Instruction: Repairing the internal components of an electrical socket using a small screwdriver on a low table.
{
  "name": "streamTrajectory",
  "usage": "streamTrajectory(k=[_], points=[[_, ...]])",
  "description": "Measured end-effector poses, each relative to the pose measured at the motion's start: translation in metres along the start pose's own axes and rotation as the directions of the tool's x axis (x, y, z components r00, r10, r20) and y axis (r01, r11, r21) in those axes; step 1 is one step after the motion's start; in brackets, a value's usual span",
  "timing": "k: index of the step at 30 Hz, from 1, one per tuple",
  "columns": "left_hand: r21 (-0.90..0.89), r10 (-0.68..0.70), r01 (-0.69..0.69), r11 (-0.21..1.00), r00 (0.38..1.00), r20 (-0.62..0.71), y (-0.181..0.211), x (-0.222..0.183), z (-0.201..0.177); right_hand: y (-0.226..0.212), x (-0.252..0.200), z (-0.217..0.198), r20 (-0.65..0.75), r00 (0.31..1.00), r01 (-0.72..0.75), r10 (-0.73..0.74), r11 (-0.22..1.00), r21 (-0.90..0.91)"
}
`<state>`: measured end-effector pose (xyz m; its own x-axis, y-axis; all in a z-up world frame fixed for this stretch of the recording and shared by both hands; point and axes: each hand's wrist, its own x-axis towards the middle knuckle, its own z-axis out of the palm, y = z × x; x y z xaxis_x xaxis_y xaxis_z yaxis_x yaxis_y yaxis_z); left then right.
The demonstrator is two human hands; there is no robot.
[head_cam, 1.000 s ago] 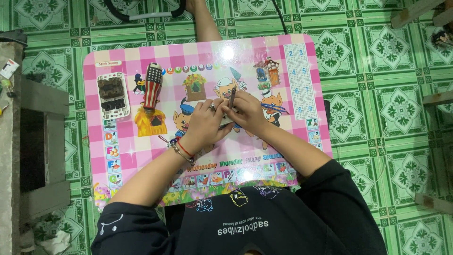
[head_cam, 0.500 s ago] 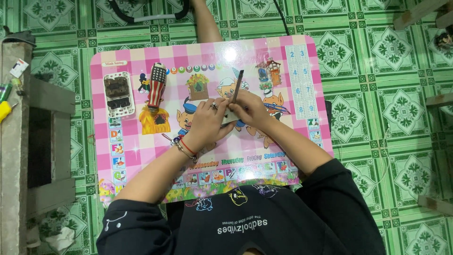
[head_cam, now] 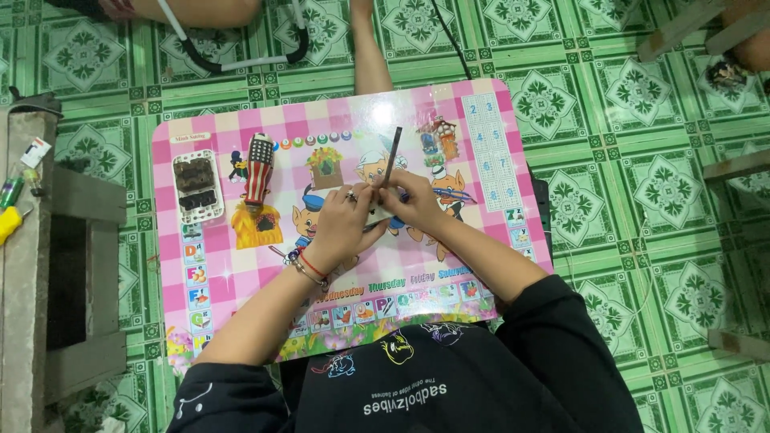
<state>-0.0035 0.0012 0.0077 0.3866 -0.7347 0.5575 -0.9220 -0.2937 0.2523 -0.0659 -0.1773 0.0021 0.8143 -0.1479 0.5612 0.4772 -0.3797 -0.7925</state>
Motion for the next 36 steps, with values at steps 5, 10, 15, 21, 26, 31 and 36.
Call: streamTrajectory(k=[5, 10, 15, 21, 26, 31, 36], points=[[0.021, 0.019, -0.018, 1.0, 0.999, -0.031, -0.004, 0.0, 0.005, -0.008, 0.003, 0.002, -0.037, 0.998, 0.04, -0.041, 0.998, -0.039], [0.001, 0.005, -0.005, 1.0, 0.999, -0.031, -0.002, 0.001, 0.002, -0.015, 0.006, 0.002, -0.004, 0.994, 0.105, -0.106, 0.987, -0.12], [0.009, 0.01, -0.009, 1.0, 0.999, -0.046, -0.003, 0.0, 0.007, -0.013, 0.004, 0.003, 0.006, 0.994, 0.11, -0.11, 0.989, -0.097], [0.012, 0.021, -0.02, 1.0, 0.999, -0.043, -0.004, 0.0, 0.006, -0.012, 0.005, 0.007, 0.017, 0.99, 0.141, -0.14, 0.98, -0.138], [-0.008, 0.023, -0.024, 1.0, 0.999, -0.04, -0.005, 0.001, 0.009, -0.005, 0.006, 0.005, -0.014, 0.97, 0.231, -0.243, 0.937, -0.264], [0.014, 0.031, -0.03, 0.999, 0.997, -0.071, -0.003, -0.005, 0.012, -0.023, 0.01, 0.018, 0.009, 0.959, 0.264, -0.284, 0.878, -0.398], [0.012, 0.013, -0.013, 1.0, 0.999, -0.053, -0.005, -0.004, 0.01, 0.001, -0.001, 0.009, 0.115, 0.948, 0.315, -0.296, 0.838, -0.445]])
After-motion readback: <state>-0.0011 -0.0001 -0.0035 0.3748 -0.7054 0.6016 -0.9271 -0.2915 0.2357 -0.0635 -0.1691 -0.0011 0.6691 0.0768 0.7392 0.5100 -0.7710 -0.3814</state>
